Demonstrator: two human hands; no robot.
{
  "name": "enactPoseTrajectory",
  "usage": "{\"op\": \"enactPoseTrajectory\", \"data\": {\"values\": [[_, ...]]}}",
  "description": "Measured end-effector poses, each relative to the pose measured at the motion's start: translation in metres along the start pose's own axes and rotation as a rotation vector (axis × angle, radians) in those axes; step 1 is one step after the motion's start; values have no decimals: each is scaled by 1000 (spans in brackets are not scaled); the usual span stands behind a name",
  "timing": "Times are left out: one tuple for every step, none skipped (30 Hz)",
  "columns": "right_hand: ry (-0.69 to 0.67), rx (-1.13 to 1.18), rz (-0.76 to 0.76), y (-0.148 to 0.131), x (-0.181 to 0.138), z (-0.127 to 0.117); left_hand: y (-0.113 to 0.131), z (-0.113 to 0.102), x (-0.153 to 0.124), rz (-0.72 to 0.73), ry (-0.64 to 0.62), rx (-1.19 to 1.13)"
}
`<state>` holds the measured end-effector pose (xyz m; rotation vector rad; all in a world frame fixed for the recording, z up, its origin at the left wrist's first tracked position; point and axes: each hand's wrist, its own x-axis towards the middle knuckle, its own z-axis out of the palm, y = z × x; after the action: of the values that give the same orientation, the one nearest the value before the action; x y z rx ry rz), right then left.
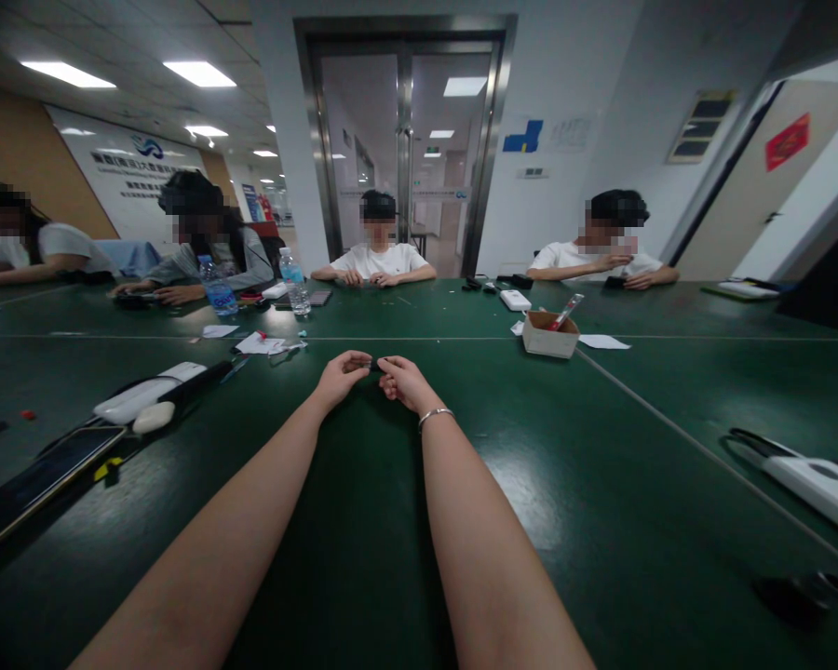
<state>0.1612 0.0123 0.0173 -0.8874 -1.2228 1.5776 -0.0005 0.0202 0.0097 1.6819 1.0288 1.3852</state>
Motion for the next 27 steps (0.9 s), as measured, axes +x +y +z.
{"op": "enactPoseTrajectory", "data": {"values": [[-1, -24, -15, 0, 0, 0, 0, 0, 0, -8, 7, -21], [0, -50, -29, 1, 1, 0, 0, -1, 1, -18, 14, -43], [4, -76, -39, 1, 1, 0, 0, -1, 1, -27, 19, -63], [8, -99, -44, 1, 2, 0, 1, -1, 1, -33, 19, -80], [11, -119, -44, 2, 2, 0, 2, -1, 1, -36, 16, -92], [14, -137, -39, 2, 3, 0, 2, -2, 1, -37, 12, -102], [19, -151, -35, 2, 3, 0, 3, -2, 1, -36, 9, -106], [21, -159, -32, 2, 4, -1, 3, -2, 1, -34, 8, -105], [24, -162, -32, 3, 4, -1, 3, -2, 1, -33, 9, -97], [25, -157, -33, 3, 4, -1, 2, -1, 1, -39, 11, -86], [24, -143, -34, 3, 4, -1, 1, -1, 1, -52, 13, -71], [17, -122, -33, 3, 3, -1, 0, 0, 1, -72, 11, -54], [6, -99, -32, 2, 2, -1, -1, 0, 1, -95, 3, -37], [-8, -77, -27, 2, 2, -1, -2, 1, 1, -117, -8, -20], [-20, -57, -21, 2, 1, -1, -3, 1, 1, -134, -19, -4], [-31, -42, -15, 2, 0, 0, -2, 2, 1, -146, -28, 9], [-36, -29, -13, 2, 0, 0, -2, 2, 1, -153, -31, 15], [-37, -16, -17, 2, 0, 0, 0, 2, 1, -160, -31, 13], [-34, -2, -22, 2, -1, 0, 1, 3, 1, -168, -28, 4], [-32, 10, -28, 2, -1, 0, 3, 3, 1, -174, -26, -8], [-30, 18, -34, 2, -1, 0, 4, 3, 1, -177, -29, -22], [-28, 23, -37, 2, -1, -1, 5, 3, 1, -179, -36, -33], [-27, 25, -37, 2, -1, -1, 6, 3, 1, -180, -46, -42], [-27, 23, -35, 2, -1, -1, 6, 3, 1, -183, -56, -46], [-28, 23, -37, 2, -1, -1, 5, 3, 1, -183, -61, -50], [-29, 25, -42, 1, -1, -1, 5, 3, 1, -182, -59, -51], [-25, 28, -48, 1, -2, -1, 4, 3, 1, -177, -46, -46]]}}
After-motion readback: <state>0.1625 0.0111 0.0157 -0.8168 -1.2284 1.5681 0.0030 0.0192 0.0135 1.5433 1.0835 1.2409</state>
